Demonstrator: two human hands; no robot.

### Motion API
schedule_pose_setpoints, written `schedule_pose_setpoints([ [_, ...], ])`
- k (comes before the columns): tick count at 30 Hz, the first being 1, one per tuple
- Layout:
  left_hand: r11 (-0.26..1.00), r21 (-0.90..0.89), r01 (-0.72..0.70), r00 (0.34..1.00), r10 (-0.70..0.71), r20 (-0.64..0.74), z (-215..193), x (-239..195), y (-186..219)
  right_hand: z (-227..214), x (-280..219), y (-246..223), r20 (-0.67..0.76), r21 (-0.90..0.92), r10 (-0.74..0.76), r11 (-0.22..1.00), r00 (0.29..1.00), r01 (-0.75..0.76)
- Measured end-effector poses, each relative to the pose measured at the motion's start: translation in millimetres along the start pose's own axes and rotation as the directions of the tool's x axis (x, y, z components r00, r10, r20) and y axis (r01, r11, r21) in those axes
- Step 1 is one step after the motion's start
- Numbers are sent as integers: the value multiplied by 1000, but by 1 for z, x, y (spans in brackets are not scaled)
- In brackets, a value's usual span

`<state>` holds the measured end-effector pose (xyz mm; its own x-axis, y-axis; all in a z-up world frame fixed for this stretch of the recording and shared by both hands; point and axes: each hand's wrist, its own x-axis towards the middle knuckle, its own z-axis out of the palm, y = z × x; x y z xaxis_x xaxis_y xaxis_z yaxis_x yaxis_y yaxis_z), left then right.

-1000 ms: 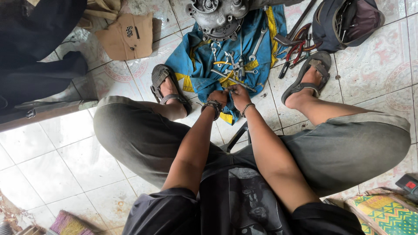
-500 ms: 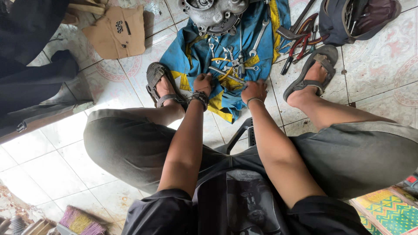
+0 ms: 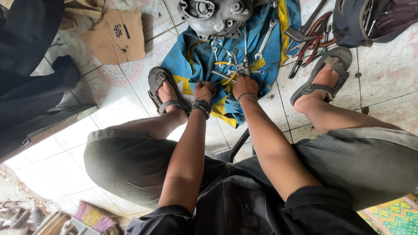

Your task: The person sits on the floor and uses a wrench and pliers to loosen and remove a bolt from a disassembled engine block. They manipulate the bolt and nut with their hands and tools, placing them on a cloth nearby.

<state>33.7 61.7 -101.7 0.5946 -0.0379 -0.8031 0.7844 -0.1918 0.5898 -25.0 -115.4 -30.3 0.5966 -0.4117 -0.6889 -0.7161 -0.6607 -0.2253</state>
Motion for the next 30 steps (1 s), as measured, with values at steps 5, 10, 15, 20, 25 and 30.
schedule_pose_setpoints([
  [5, 999, -28, -44, 998, 45, 36, 11, -19, 16, -10, -13, 7, -244, 129, -18, 990, 970, 51],
  [10, 996, -87, -32, 999, 34, 21, 30, -44, 46, 5, 7, 41, -619, 293, 215, 956, 755, -31],
  [15, 997, -76, -4, 994, 12, 107, 48, -55, 64, -37, 37, 101, -853, 324, 347, 938, 390, -125],
  [20, 540, 672, -508, 858, 245, 452, 67, 74, -27, -85, 70, 156, -670, 505, 645, 759, 367, -411],
  [25, 998, 50, 26, 974, -36, 222, 135, 23, 56, -89, 90, 187, -507, 591, 681, 721, 528, -362],
  [30, 983, 173, -67, 960, 17, 278, 184, 23, 62, -81, 102, 218, -286, 738, 697, 598, 658, -313],
])
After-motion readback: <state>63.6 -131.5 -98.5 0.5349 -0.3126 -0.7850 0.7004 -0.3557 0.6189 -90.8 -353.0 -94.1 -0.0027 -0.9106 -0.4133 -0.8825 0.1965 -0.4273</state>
